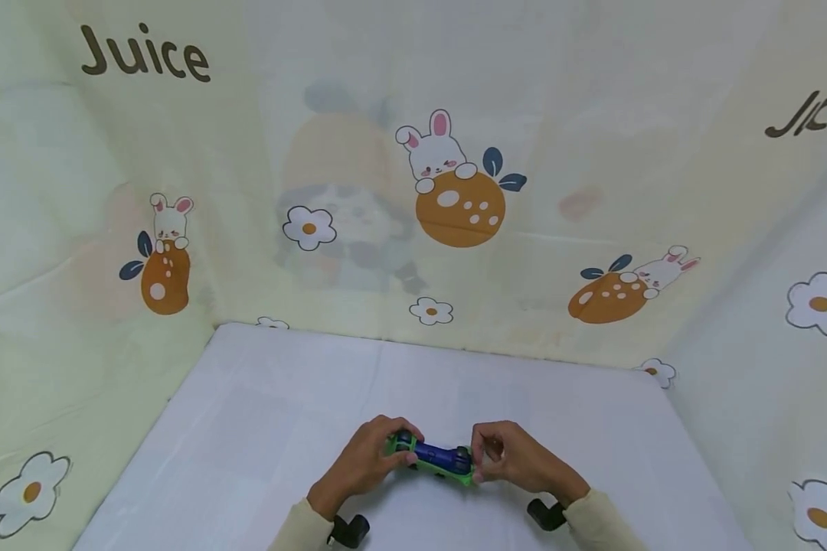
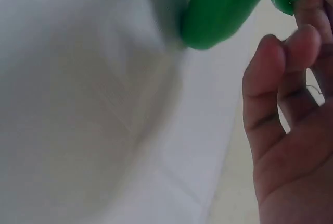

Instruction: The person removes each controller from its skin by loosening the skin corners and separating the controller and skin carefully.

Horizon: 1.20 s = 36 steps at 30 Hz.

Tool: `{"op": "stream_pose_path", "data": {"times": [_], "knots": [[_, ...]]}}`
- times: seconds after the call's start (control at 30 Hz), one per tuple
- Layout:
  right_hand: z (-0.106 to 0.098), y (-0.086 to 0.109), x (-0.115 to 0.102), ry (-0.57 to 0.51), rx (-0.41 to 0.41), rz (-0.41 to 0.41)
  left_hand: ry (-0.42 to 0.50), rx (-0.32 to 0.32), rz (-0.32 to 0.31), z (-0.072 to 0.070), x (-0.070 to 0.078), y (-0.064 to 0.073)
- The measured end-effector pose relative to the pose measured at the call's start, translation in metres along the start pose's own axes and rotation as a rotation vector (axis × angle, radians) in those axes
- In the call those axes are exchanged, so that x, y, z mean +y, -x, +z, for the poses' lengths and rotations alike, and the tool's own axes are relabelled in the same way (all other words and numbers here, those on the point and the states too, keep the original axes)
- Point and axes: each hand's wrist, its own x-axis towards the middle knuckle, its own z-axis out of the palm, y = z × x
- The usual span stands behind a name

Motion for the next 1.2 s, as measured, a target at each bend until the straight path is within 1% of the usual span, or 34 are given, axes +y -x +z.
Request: {"op": "stream_pose_path", "data": {"times": [0.03,0.1,0.2,0.3,0.33,0.4,0.47,0.53,0.67,0.77,0.87,0.97,1.07,1.13,1.2], "knots": [[0.001,0.001,0.001,-0.012,0.025,0.0,-0.005,-0.001,-0.006,-0.001,0.0,0.0],[0.005,0.002,0.001,-0.07,0.069,0.009,-0.007,-0.001,-0.005,-0.002,0.001,-0.001],[0.009,0.006,0.003,-0.205,0.125,0.04,-0.014,0.003,0.004,-0.002,0.003,-0.002],[0.013,0.007,0.004,-0.331,0.165,0.075,-0.029,0.006,-0.012,-0.001,0.002,-0.001],[0.013,0.008,0.004,-0.353,0.178,0.088,-0.03,0.006,-0.018,-0.001,0.002,0.0],[0.013,0.008,0.002,-0.36,0.2,0.109,-0.028,0.003,-0.022,0.0,0.002,0.001],[0.013,0.007,-0.002,-0.327,0.207,0.119,-0.019,0.0,-0.028,0.001,0.002,0.002],[0.014,0.005,-0.006,-0.271,0.188,0.121,-0.012,-0.001,-0.025,0.002,0.002,0.002],[0.023,0.001,-0.014,-0.104,0.119,0.107,-0.012,-0.018,-0.033,0.001,0.003,0.0],[0.031,-0.001,-0.014,0.028,0.108,0.117,-0.015,-0.059,-0.037,-0.001,0.005,-0.003],[0.036,-0.003,-0.012,0.122,0.132,0.113,-0.012,-0.104,-0.012,-0.004,0.007,-0.007],[0.036,-0.006,-0.009,0.151,0.146,0.104,0.004,-0.151,0.023,-0.006,0.012,-0.012],[0.034,-0.008,-0.009,0.128,0.136,0.123,0.015,-0.196,0.059,-0.008,0.016,-0.016],[0.034,-0.01,-0.009,0.113,0.129,0.129,-0.002,-0.22,0.087,-0.01,0.018,-0.018],[0.034,-0.012,-0.009,0.106,0.123,0.123,-0.038,-0.229,0.117,-0.012,0.019,-0.02]]}}
